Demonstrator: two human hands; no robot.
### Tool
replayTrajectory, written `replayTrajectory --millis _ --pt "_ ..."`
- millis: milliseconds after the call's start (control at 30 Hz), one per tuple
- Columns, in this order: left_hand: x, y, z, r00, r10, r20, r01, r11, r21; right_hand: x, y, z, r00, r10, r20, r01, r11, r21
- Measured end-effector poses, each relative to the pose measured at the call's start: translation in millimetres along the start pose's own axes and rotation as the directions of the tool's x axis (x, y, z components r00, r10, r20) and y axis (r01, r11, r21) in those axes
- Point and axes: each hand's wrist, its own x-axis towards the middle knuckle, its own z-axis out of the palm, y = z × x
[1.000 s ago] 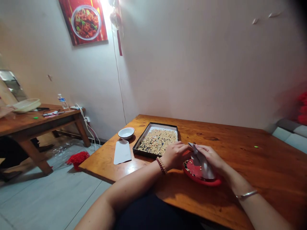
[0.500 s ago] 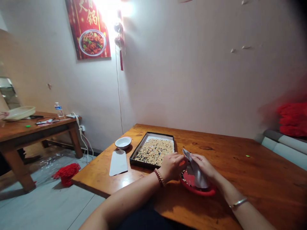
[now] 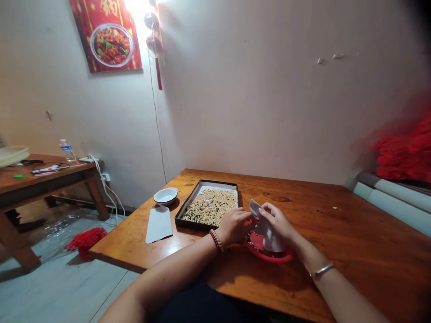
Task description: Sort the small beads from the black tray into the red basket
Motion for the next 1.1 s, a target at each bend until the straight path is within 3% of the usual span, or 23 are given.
replayTrajectory --millis 167,333,467,733,967,1100 --pt "2.5 1.8 -3.8 0.994 -0.019 -0.103 0.023 0.999 0.045 -1.0 0.5 1.5 1.0 0.015 0.018 -0.015 1.0 -0.013" --pt "4.0 1.7 -4.8 0.995 -0.065 -0.076 0.067 0.997 0.025 0.0 -7.0 -3.9 0.996 0.052 -0.072 -0.042 0.991 0.129" --pt "6.0 5.2 -6.6 0.978 -0.193 -0.073 0.189 0.98 -0.064 0.8 -8.2 -7.9 0.991 0.073 -0.116 -0.05 0.98 0.192" --pt "11.5 9.9 -11.6 0.963 -0.215 -0.161 0.189 0.968 -0.165 1.9 -3.8 -11.6 0.997 0.067 -0.046 -0.061 0.989 0.132" --pt "10.8 7.0 -10.0 0.962 -0.241 -0.127 0.228 0.968 -0.11 -3.6 -11.7 -8.2 0.994 0.069 0.083 -0.073 0.996 0.045" --pt "9.6 6.8 -10.5 0.971 -0.217 -0.095 0.21 0.974 -0.084 -3.9 -10.5 -6.4 0.997 0.016 0.072 -0.01 0.997 -0.082"
